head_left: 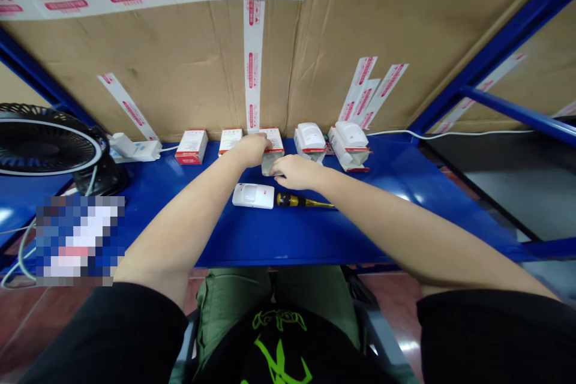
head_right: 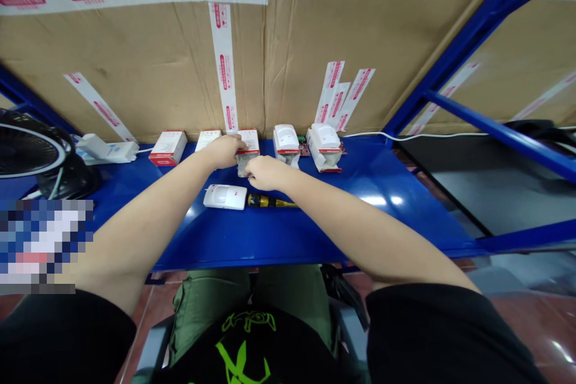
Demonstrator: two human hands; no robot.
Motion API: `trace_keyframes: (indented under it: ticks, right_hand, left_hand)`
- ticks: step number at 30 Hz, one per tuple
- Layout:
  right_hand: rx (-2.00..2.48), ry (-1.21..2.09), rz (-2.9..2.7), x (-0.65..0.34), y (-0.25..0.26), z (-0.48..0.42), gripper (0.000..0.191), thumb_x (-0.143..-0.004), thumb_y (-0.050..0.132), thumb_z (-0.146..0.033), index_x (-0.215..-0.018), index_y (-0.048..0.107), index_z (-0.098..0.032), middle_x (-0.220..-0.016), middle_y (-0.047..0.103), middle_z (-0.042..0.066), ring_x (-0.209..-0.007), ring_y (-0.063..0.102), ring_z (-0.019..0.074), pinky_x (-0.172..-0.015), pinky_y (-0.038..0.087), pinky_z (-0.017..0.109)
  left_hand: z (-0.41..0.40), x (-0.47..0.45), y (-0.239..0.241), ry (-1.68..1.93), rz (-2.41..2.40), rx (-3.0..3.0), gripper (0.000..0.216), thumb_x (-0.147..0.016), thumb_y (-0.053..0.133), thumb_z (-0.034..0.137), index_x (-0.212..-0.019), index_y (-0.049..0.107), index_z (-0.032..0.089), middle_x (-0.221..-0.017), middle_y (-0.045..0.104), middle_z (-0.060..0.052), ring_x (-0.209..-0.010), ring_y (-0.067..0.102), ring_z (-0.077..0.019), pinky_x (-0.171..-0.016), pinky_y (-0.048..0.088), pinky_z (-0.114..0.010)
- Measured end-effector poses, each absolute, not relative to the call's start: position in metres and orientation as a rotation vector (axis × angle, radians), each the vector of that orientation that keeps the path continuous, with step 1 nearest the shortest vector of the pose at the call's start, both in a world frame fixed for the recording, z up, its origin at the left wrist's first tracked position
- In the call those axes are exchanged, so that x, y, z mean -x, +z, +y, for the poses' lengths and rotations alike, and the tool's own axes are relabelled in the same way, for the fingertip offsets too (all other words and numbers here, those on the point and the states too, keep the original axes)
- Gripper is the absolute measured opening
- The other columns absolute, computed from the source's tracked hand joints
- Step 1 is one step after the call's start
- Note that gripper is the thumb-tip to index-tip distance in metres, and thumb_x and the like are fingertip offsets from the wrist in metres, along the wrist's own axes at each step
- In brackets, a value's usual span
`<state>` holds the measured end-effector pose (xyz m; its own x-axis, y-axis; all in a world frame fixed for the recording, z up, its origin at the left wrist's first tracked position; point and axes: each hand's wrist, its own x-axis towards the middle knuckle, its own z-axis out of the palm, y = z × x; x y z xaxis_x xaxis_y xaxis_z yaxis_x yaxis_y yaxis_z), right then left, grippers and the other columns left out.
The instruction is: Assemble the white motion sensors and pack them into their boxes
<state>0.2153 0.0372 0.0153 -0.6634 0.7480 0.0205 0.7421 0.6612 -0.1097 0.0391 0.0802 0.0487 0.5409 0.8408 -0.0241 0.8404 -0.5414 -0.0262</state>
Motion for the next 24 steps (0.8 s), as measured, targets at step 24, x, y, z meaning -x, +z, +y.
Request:
trace_keyframes:
  ticks: [24]
  right_hand:
    - [0.987,1.115,-1.539,-0.333,0.069,0.009,0.022,-0.097,0.064,-0.041,-0.091,0.048,-0.027,-0.082,0.059,0.001,-0.066,0.057,0.0146,-0.052,0.036,0.027]
  left_hand:
    - [0.079,-0.038,0.051,-0.036,-1.566,2.76,0.046,-0.075,0.073,0.008,-0.118,0.079,0.021,-0.123,0.078,-0.01,-0.117,0.074,-0.0301,-0.102,0.057,-0.035]
